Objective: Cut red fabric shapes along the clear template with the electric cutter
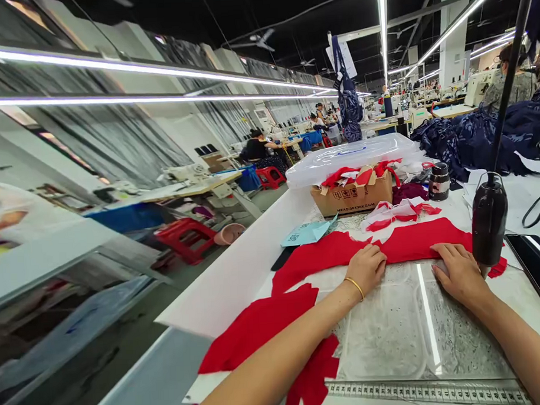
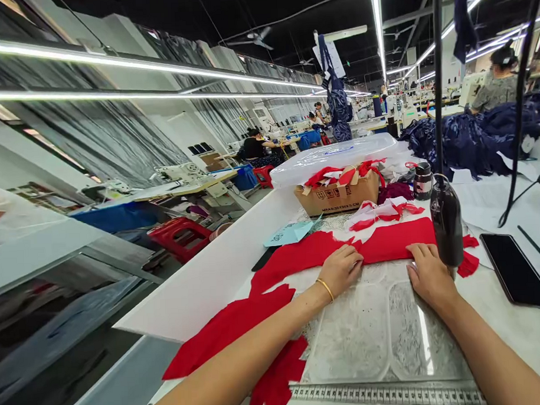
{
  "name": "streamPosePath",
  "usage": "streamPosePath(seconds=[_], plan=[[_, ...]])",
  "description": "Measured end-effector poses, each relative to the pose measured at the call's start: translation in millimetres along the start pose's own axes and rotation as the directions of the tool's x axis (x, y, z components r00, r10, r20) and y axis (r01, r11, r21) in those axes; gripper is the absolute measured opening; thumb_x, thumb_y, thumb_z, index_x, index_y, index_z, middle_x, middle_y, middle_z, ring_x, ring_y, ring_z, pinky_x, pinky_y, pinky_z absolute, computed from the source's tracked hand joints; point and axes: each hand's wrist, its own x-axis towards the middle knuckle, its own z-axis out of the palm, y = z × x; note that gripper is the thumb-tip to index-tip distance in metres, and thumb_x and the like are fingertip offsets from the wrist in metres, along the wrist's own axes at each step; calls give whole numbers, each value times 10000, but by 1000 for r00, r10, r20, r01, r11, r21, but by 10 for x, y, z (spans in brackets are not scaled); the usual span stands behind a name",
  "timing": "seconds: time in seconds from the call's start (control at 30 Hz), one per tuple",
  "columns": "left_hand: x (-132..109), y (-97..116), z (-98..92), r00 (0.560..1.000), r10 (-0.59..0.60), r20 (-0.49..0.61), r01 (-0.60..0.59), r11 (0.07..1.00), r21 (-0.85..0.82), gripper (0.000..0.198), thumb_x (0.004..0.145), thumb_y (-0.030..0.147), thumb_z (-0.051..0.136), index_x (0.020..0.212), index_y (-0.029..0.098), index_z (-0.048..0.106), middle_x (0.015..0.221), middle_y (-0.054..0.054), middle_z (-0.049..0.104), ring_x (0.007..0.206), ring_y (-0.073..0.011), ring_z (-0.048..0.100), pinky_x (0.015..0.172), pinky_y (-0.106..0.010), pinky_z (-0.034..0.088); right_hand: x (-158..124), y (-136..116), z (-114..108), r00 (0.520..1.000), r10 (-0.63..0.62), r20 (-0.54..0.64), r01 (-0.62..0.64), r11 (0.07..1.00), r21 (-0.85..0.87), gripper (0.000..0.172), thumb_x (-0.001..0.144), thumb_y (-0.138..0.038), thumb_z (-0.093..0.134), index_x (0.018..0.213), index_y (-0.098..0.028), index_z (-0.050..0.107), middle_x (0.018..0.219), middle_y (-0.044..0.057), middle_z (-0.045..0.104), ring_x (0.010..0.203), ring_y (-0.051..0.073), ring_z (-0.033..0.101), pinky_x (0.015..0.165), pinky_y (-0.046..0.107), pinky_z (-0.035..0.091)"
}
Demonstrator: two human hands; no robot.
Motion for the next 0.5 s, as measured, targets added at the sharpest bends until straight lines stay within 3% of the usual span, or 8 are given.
streamPosePath(seconds=[0.2,0.33,0.5], plan=[[-79,146,-193,993,-13,-115,4,997,-73,169,955,134,492,930,214,638,945,-78,658,913,-243,633,819,-378,545,3,-96,-47,999,-34,4,34,997,64,308,898,-262,598,1183,-195,694,1195,99,721,1091,291,596,972,428,457],[-146,308,-331,984,-9,-180,-15,991,-136,184,976,143,431,959,214,599,1010,-104,666,963,-256,630,864,-411,542,23,-116,-66,1000,22,14,-24,989,143,307,854,-248,639,1151,-209,708,1189,108,698,1121,310,570,1018,457,424],[-331,513,-598,970,-8,-242,-52,969,-241,191,1027,177,370,1033,220,555,1084,-112,683,1045,-237,661,914,-386,544,64,-66,-119,994,98,54,-111,926,361,180,834,-170,561,883,-225,725,1093,97,692,1098,292,556,1071,484,392]])
